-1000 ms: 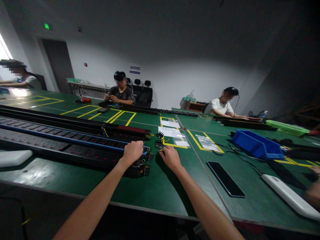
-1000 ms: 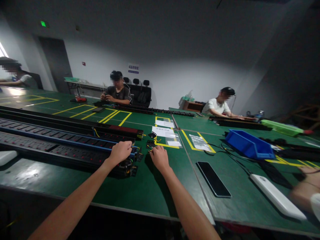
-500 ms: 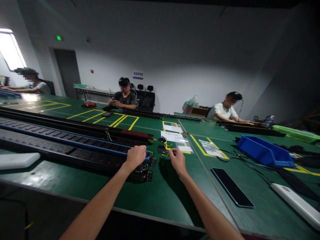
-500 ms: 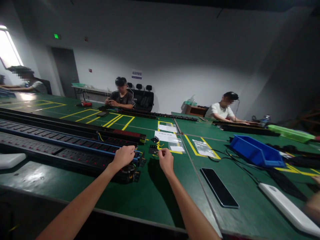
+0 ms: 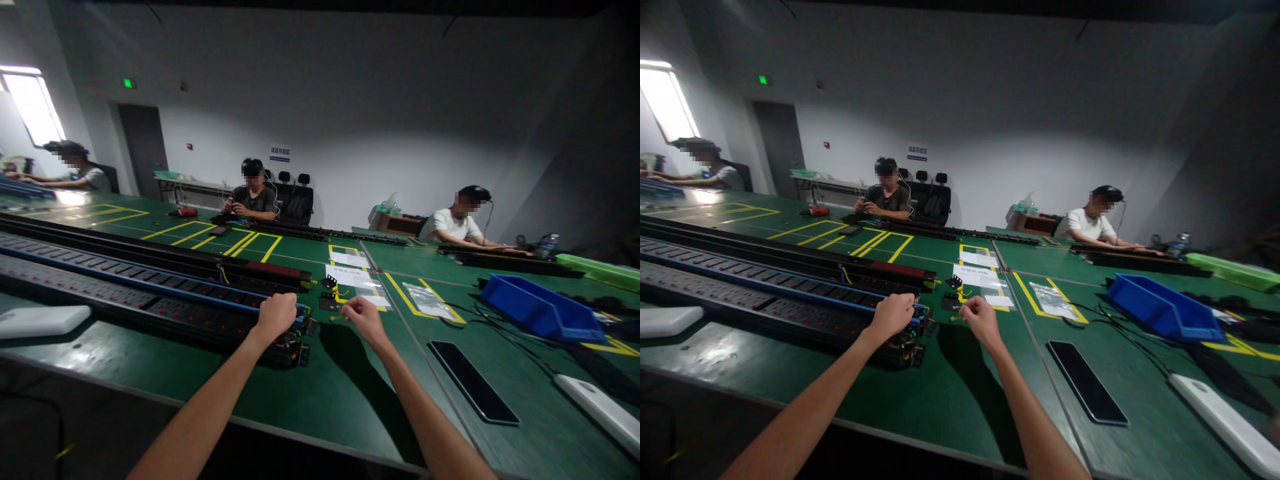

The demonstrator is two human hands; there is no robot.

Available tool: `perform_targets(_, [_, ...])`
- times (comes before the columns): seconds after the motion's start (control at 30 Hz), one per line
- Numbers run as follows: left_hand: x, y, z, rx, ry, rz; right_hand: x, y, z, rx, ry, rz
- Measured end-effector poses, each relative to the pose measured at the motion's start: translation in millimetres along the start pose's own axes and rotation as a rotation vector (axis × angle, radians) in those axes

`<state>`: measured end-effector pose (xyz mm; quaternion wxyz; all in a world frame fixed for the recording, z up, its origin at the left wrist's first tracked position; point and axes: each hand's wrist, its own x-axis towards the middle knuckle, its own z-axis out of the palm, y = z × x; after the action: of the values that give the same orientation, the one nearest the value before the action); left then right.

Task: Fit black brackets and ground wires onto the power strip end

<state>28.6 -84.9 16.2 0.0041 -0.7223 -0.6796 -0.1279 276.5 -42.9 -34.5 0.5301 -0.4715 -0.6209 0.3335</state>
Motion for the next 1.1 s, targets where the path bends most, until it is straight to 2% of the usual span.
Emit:
perform_targets(0.03, [0,0,0.1,0.001,-0.001,0.001,0,-2,-1,0.058,-0.030,-0.008])
perform_targets(0.1, [-1,0,0.0,-0.001,0.000,0.009,-2,-7,-2,0.132,-0.009,-0.022])
perform_targets(0.23, [-2,1,-0.8,-0.011,-0.006,0.002,-4,-13,-2,0.155,-0.033,0.013])
perform_targets(0.37, [-2,2,-1.4,-0.014,-0.012,-0.007,-4,-12,-1,0.161,0.052,0.062])
perform_targets(0.5, [-1,2,-0.7,-0.015,0.000,0.013,-7,-13,0,0.208,-0.065,0.104])
perform_targets(0.7, [-1,2,-1.0,-0.014,-0.001,0.010,-10,-19,4,0.226,-0.147,0.083])
perform_targets(0.83, [-1,2,-2.2,-0.013,-0.002,0.012,-12,-20,7,0.144,-0.128,0.042])
perform_targets(0.93, [0,2,-2.2,-0.011,0.008,0.020,-13,-21,10,0.196,-0.183,0.066])
perform_targets(1.1, [0,2,-1.8,-0.004,-0.002,-0.002,-13,-23,10,0.241,-0.161,0.105])
